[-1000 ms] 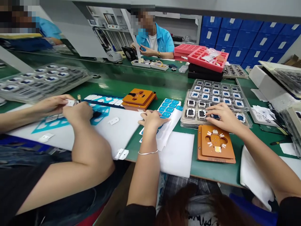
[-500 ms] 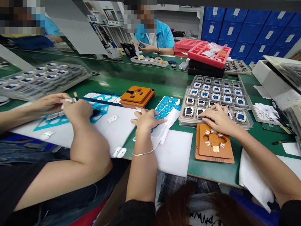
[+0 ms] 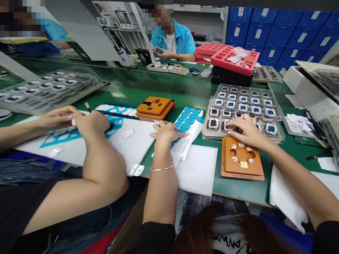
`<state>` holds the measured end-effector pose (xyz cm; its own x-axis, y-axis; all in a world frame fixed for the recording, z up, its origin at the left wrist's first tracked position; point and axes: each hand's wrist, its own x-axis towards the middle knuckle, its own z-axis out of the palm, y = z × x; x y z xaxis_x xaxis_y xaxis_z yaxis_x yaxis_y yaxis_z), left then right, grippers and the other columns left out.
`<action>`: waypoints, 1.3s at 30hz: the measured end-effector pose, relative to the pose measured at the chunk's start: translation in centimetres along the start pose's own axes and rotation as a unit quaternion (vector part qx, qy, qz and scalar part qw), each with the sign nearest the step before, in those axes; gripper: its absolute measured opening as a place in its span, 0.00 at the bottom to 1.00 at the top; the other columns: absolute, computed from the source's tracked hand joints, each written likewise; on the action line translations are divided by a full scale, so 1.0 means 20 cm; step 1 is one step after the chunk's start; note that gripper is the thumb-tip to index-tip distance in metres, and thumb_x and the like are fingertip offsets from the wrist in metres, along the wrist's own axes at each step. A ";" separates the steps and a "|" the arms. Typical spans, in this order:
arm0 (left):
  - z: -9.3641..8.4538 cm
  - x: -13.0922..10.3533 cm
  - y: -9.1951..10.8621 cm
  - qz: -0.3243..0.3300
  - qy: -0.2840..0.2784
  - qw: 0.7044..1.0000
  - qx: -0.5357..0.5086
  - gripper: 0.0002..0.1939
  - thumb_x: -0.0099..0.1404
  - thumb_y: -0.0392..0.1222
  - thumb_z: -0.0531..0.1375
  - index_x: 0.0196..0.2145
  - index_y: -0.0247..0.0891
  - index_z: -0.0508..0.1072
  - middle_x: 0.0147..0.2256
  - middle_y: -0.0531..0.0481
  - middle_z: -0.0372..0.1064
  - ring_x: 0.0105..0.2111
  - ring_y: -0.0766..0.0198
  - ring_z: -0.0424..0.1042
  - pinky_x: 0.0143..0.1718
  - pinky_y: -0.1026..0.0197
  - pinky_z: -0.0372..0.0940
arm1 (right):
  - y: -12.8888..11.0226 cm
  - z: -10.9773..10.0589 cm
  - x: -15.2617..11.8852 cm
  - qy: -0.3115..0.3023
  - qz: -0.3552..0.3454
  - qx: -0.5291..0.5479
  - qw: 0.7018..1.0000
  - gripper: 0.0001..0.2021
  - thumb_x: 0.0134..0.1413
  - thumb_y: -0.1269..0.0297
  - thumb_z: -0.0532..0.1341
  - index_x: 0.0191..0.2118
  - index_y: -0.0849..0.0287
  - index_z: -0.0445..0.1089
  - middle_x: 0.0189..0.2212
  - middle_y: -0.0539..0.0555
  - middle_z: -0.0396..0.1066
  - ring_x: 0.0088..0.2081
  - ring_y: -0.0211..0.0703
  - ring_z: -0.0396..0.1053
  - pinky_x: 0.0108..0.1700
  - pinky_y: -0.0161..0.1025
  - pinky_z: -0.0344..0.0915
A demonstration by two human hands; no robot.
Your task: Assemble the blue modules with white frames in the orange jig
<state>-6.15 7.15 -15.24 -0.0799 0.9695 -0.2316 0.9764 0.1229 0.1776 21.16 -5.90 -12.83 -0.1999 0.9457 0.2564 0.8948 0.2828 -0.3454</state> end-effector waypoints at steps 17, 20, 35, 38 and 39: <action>-0.02 -0.22 0.10 0.093 0.157 0.978 -0.099 0.14 0.63 0.34 0.57 0.47 0.43 0.65 0.46 0.46 0.72 0.50 0.49 0.69 0.51 0.47 0.61 | 0.02 0.01 0.02 0.002 -0.040 0.005 0.999 0.15 0.63 0.54 0.56 0.51 0.50 0.71 0.41 0.56 0.73 0.43 0.54 0.60 0.44 0.48 0.53; -0.02 -0.26 0.13 0.161 0.205 0.954 -0.150 0.17 0.65 0.31 0.51 0.51 0.41 0.63 0.43 0.47 0.73 0.46 0.54 0.72 0.47 0.53 0.64 | 0.03 0.01 0.02 0.016 -0.055 0.014 0.998 0.12 0.63 0.56 0.57 0.48 0.50 0.73 0.39 0.55 0.73 0.42 0.53 0.61 0.45 0.48 0.54; -0.03 -0.03 -0.03 -0.017 0.007 0.998 -0.068 0.23 0.52 0.60 0.68 0.42 0.47 0.72 0.65 0.38 0.50 0.65 0.35 0.45 0.58 0.33 0.52 | -0.02 -0.12 -0.25 0.115 -0.071 0.194 0.972 0.05 0.59 0.59 0.63 0.40 0.51 0.74 0.34 0.54 0.74 0.36 0.46 0.70 0.39 0.45 0.68; -0.03 -0.01 -0.03 -0.016 0.002 0.997 -0.071 0.25 0.50 0.61 0.69 0.40 0.47 0.72 0.64 0.39 0.52 0.65 0.33 0.44 0.58 0.32 0.51 | -0.01 -0.14 -0.37 0.108 -0.058 0.217 0.968 0.05 0.58 0.60 0.65 0.40 0.50 0.75 0.33 0.54 0.75 0.35 0.46 0.72 0.37 0.44 0.70; -0.03 -0.01 -0.03 -0.017 0.003 0.997 -0.073 0.25 0.49 0.61 0.69 0.39 0.46 0.72 0.63 0.39 0.53 0.65 0.33 0.44 0.58 0.32 0.51 | -0.01 -0.15 -0.40 0.111 -0.056 0.228 0.966 0.05 0.58 0.60 0.65 0.40 0.49 0.75 0.33 0.54 0.75 0.35 0.46 0.72 0.37 0.44 0.70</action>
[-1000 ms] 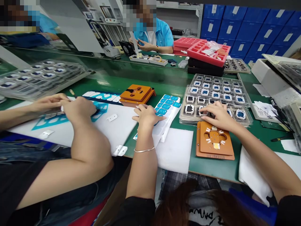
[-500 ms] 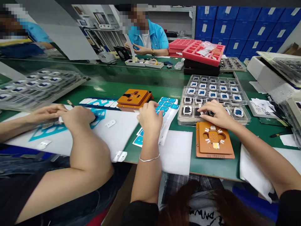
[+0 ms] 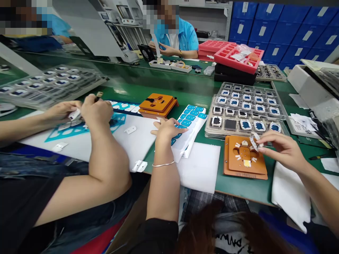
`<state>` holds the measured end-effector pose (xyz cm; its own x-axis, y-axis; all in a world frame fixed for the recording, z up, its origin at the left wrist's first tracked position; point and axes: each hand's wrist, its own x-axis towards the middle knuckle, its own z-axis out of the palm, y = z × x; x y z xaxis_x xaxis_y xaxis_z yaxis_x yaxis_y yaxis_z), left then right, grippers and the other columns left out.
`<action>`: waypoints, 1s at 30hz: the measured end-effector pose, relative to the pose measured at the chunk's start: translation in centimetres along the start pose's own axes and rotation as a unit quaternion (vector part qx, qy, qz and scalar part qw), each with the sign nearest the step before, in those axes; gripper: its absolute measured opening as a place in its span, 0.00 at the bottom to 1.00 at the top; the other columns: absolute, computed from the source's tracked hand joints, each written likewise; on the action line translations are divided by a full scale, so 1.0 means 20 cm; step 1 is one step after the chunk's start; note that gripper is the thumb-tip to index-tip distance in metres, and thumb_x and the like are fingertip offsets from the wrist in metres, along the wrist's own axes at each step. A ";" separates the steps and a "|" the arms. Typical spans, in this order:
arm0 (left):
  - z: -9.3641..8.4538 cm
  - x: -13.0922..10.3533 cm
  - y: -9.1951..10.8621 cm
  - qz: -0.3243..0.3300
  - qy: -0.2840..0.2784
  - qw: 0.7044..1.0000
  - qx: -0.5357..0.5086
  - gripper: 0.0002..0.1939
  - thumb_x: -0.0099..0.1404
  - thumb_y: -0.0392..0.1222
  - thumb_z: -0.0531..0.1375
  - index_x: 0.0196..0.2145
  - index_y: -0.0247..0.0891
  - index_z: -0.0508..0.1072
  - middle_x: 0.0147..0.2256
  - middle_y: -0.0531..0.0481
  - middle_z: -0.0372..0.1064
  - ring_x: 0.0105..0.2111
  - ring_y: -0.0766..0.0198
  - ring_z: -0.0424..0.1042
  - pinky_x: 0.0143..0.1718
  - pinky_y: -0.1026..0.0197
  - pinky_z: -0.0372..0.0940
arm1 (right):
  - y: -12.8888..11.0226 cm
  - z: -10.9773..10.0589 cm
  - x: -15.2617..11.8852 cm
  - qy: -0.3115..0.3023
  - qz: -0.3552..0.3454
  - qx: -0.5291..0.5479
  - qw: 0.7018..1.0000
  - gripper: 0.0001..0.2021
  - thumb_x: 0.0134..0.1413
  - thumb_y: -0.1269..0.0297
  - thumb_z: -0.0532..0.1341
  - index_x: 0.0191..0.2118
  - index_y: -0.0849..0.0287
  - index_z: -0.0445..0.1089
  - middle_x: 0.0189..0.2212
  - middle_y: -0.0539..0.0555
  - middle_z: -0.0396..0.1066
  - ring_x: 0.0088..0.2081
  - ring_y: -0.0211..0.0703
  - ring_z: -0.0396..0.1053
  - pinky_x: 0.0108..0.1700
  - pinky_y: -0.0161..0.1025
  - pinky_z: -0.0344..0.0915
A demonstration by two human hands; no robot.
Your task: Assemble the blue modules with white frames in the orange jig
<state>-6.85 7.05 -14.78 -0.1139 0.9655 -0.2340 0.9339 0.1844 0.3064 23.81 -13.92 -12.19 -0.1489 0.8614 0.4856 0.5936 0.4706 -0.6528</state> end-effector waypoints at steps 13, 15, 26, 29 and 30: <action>0.01 -0.12 0.05 0.042 0.099 0.994 -0.010 0.11 0.55 0.42 0.67 0.31 0.42 0.68 0.56 0.42 0.63 0.62 0.36 0.53 0.55 0.34 0.54 | 0.01 0.00 -0.11 -0.014 -0.013 -0.060 0.998 0.06 0.59 0.65 0.63 0.41 0.48 0.75 0.34 0.52 0.78 0.36 0.48 0.75 0.38 0.45 0.71; 0.01 -0.14 0.05 0.094 0.106 0.989 -0.050 0.08 0.57 0.37 0.64 0.33 0.42 0.67 0.49 0.45 0.69 0.58 0.42 0.62 0.55 0.37 0.57 | 0.01 0.00 -0.11 -0.011 -0.009 -0.071 0.997 0.05 0.59 0.64 0.63 0.40 0.49 0.75 0.33 0.53 0.78 0.35 0.47 0.74 0.36 0.44 0.71; 0.17 -0.48 0.22 0.704 0.100 0.629 -0.316 0.13 0.64 0.29 0.59 0.43 0.44 0.67 0.37 0.54 0.76 0.37 0.65 0.76 0.42 0.57 0.68 | -0.01 0.02 -0.09 -0.006 0.036 -0.069 0.997 0.04 0.59 0.62 0.63 0.35 0.55 0.71 0.26 0.50 0.74 0.26 0.36 0.70 0.28 0.34 0.68; 0.23 -0.56 0.26 0.776 0.059 0.601 -0.181 0.10 0.68 0.29 0.56 0.43 0.43 0.69 0.39 0.54 0.79 0.41 0.64 0.76 0.47 0.54 0.60 | -0.02 0.03 -0.10 -0.012 0.041 -0.062 0.997 0.06 0.60 0.63 0.63 0.32 0.56 0.71 0.23 0.48 0.72 0.23 0.34 0.67 0.25 0.33 0.64; 0.24 -0.57 0.27 0.782 0.052 0.602 -0.152 0.09 0.70 0.30 0.55 0.43 0.42 0.69 0.39 0.55 0.79 0.42 0.65 0.75 0.48 0.54 0.58 | -0.01 0.03 -0.10 -0.016 0.034 -0.066 0.997 0.07 0.60 0.63 0.63 0.31 0.56 0.71 0.22 0.48 0.72 0.22 0.34 0.66 0.24 0.33 0.63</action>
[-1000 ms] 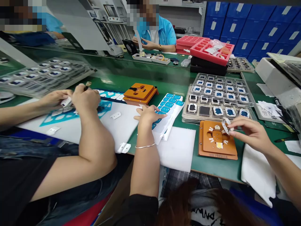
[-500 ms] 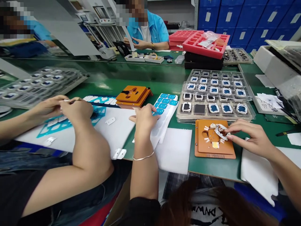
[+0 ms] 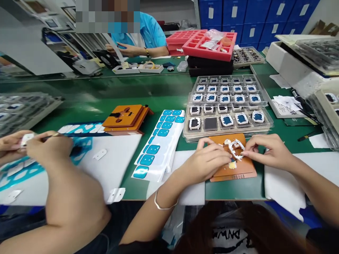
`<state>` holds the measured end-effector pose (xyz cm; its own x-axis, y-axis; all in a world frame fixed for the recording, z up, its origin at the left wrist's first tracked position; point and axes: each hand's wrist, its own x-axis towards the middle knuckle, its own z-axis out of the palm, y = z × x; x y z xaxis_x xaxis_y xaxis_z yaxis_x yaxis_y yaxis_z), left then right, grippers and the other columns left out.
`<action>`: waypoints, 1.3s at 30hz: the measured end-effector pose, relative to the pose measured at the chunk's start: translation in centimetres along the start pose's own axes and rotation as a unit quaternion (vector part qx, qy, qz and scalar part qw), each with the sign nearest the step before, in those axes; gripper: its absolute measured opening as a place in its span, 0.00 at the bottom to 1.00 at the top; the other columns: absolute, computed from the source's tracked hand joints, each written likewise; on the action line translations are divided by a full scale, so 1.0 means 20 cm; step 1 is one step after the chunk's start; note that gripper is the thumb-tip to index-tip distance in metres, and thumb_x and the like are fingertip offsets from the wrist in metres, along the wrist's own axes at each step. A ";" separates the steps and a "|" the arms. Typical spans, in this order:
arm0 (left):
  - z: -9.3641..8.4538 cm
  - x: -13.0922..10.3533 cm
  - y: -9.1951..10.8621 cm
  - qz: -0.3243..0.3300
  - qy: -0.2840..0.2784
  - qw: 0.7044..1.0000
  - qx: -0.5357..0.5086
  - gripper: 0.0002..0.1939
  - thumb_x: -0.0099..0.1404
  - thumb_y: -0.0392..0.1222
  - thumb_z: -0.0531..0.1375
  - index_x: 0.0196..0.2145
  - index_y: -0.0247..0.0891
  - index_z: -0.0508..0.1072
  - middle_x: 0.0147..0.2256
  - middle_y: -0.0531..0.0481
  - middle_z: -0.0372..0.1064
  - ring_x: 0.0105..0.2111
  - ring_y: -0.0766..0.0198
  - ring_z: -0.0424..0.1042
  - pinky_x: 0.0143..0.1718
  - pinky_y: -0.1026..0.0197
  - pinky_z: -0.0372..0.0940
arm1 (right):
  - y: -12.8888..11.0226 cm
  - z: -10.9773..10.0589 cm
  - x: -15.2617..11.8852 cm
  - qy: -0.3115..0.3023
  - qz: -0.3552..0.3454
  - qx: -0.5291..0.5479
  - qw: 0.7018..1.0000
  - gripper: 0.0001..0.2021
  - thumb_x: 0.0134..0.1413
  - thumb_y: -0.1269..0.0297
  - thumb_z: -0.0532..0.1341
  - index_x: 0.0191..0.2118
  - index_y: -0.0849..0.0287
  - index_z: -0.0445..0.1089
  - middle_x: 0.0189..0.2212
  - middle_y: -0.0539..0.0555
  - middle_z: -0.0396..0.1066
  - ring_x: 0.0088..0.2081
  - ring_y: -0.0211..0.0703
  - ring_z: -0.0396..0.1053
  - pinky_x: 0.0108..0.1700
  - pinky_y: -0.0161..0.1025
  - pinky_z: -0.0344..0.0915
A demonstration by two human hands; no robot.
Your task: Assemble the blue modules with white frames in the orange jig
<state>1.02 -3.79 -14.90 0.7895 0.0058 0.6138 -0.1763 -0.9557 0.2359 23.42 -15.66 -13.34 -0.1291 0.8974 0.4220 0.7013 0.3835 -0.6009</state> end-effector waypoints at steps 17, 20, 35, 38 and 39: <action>0.03 -0.02 -0.06 0.003 0.019 1.000 0.023 0.10 0.68 0.34 0.56 0.45 0.44 0.70 0.48 0.53 0.77 0.51 0.57 0.67 0.50 0.50 0.56 | 0.09 -0.05 0.00 -0.001 -0.116 -0.076 0.990 0.09 0.56 0.61 0.67 0.40 0.58 0.72 0.44 0.57 0.77 0.39 0.47 0.70 0.42 0.47 0.67; 0.03 -0.02 -0.06 -0.032 -0.030 0.999 0.030 0.11 0.70 0.35 0.53 0.45 0.42 0.73 0.52 0.49 0.73 0.54 0.54 0.62 0.53 0.49 0.55 | 0.08 -0.06 0.00 0.000 -0.132 -0.091 0.987 0.10 0.55 0.60 0.67 0.40 0.58 0.72 0.42 0.58 0.77 0.39 0.47 0.70 0.41 0.47 0.66; 0.00 -0.03 -0.05 -0.072 -0.070 0.994 -0.032 0.16 0.71 0.49 0.55 0.54 0.43 0.71 0.48 0.49 0.76 0.51 0.53 0.61 0.53 0.48 0.52 | 0.07 -0.09 0.00 -0.033 -0.113 -0.066 0.991 0.12 0.57 0.59 0.66 0.44 0.58 0.75 0.46 0.58 0.77 0.39 0.46 0.69 0.41 0.47 0.69; 0.00 -0.03 -0.05 -0.048 -0.069 0.996 -0.007 0.12 0.71 0.47 0.56 0.45 0.40 0.76 0.51 0.47 0.74 0.53 0.51 0.60 0.54 0.47 0.53 | 0.08 -0.08 0.00 -0.018 -0.124 -0.075 0.989 0.10 0.57 0.61 0.66 0.43 0.59 0.75 0.45 0.58 0.77 0.39 0.46 0.69 0.40 0.47 0.69; 0.00 -0.03 -0.05 -0.049 -0.071 0.996 -0.003 0.13 0.71 0.47 0.56 0.46 0.40 0.75 0.51 0.47 0.74 0.53 0.51 0.60 0.53 0.47 0.53 | 0.08 -0.07 -0.01 -0.012 -0.129 -0.079 0.988 0.10 0.57 0.62 0.66 0.42 0.59 0.74 0.44 0.59 0.77 0.39 0.46 0.69 0.40 0.47 0.69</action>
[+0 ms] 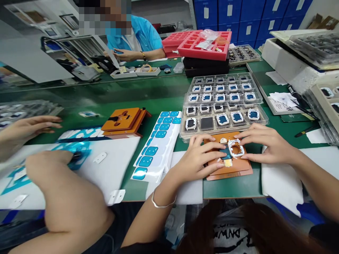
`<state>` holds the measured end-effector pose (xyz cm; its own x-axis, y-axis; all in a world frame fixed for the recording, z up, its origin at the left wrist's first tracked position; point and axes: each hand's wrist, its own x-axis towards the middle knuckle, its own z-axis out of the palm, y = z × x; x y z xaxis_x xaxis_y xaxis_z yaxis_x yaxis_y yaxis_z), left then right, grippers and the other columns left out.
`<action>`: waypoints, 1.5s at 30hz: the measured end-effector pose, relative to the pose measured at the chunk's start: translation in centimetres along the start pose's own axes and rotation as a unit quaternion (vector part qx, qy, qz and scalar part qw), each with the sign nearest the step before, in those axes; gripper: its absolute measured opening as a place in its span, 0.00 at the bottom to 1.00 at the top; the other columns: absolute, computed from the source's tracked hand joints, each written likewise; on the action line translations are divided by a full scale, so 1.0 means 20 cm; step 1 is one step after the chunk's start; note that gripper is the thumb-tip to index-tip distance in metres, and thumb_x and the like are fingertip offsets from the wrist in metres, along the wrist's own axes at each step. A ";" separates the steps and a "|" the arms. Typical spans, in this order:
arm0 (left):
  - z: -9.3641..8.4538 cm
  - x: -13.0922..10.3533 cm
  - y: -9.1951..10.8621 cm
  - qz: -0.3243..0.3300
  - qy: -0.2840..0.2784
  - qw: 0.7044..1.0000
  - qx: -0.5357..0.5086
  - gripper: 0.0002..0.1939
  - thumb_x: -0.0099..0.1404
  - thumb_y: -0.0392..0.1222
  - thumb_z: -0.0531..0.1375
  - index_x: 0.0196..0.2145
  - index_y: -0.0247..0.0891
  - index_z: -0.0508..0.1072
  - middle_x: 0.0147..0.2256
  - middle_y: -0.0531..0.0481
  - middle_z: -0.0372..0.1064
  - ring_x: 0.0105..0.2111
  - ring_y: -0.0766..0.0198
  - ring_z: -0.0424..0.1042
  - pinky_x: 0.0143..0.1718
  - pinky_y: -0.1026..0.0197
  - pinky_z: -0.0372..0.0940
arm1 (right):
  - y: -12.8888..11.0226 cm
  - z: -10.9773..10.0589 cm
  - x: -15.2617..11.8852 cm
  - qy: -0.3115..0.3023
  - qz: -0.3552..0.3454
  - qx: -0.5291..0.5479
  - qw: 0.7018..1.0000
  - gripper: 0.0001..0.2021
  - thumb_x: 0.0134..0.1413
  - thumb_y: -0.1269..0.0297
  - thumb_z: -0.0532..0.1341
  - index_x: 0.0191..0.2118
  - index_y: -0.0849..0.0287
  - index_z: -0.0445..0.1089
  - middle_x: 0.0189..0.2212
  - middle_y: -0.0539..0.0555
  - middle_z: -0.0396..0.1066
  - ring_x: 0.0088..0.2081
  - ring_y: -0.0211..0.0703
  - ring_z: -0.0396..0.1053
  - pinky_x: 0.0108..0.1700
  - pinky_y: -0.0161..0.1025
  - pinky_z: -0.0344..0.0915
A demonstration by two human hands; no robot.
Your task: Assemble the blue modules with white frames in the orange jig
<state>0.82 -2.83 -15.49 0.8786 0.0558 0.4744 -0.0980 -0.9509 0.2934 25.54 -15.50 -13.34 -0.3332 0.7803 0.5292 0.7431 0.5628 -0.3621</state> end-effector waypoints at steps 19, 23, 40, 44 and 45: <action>0.03 0.01 0.04 -0.181 0.056 0.980 -0.057 0.28 0.57 0.58 0.68 0.51 0.42 0.72 0.49 0.44 0.68 0.51 0.50 0.61 0.56 0.44 0.58 | -0.06 0.16 0.03 0.056 0.023 0.007 0.998 0.10 0.57 0.57 0.65 0.41 0.57 0.76 0.44 0.56 0.78 0.38 0.48 0.67 0.39 0.48 0.71; 0.02 0.01 0.05 -0.198 0.044 0.977 -0.062 0.26 0.59 0.58 0.66 0.51 0.43 0.73 0.50 0.44 0.67 0.52 0.49 0.61 0.56 0.42 0.57 | -0.06 0.16 0.03 0.046 0.027 0.009 0.999 0.11 0.56 0.58 0.65 0.42 0.56 0.76 0.45 0.57 0.78 0.39 0.49 0.67 0.41 0.50 0.70; 0.04 -0.01 0.04 -0.162 -0.050 0.978 -0.120 0.45 0.61 0.69 0.56 0.69 0.55 0.44 0.66 0.41 0.42 0.65 0.41 0.43 0.63 0.34 0.46 | -0.04 0.16 0.02 0.062 0.081 0.151 0.983 0.20 0.51 0.61 0.68 0.49 0.54 0.65 0.40 0.55 0.73 0.41 0.45 0.71 0.42 0.41 0.70; 0.03 0.00 0.03 -0.114 -0.009 0.991 -0.068 0.33 0.67 0.61 0.56 0.65 0.47 0.59 0.58 0.42 0.64 0.56 0.47 0.56 0.57 0.43 0.52 | 0.00 0.14 0.01 0.101 0.172 0.348 0.916 0.21 0.54 0.49 0.66 0.47 0.52 0.62 0.39 0.54 0.75 0.38 0.45 0.75 0.38 0.40 0.71; 0.02 0.01 0.03 -0.086 -0.013 0.995 -0.054 0.27 0.69 0.59 0.55 0.60 0.46 0.66 0.55 0.43 0.68 0.54 0.49 0.58 0.55 0.44 0.52 | 0.01 0.13 0.02 0.107 0.188 0.372 0.903 0.22 0.54 0.46 0.65 0.46 0.53 0.62 0.38 0.53 0.75 0.36 0.45 0.75 0.37 0.40 0.70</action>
<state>1.07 -3.52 -15.66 0.8987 0.2050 0.3876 0.0059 -0.8896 0.4568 24.18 -14.41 -15.19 0.0408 0.9285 0.3690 0.1591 0.3585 -0.9199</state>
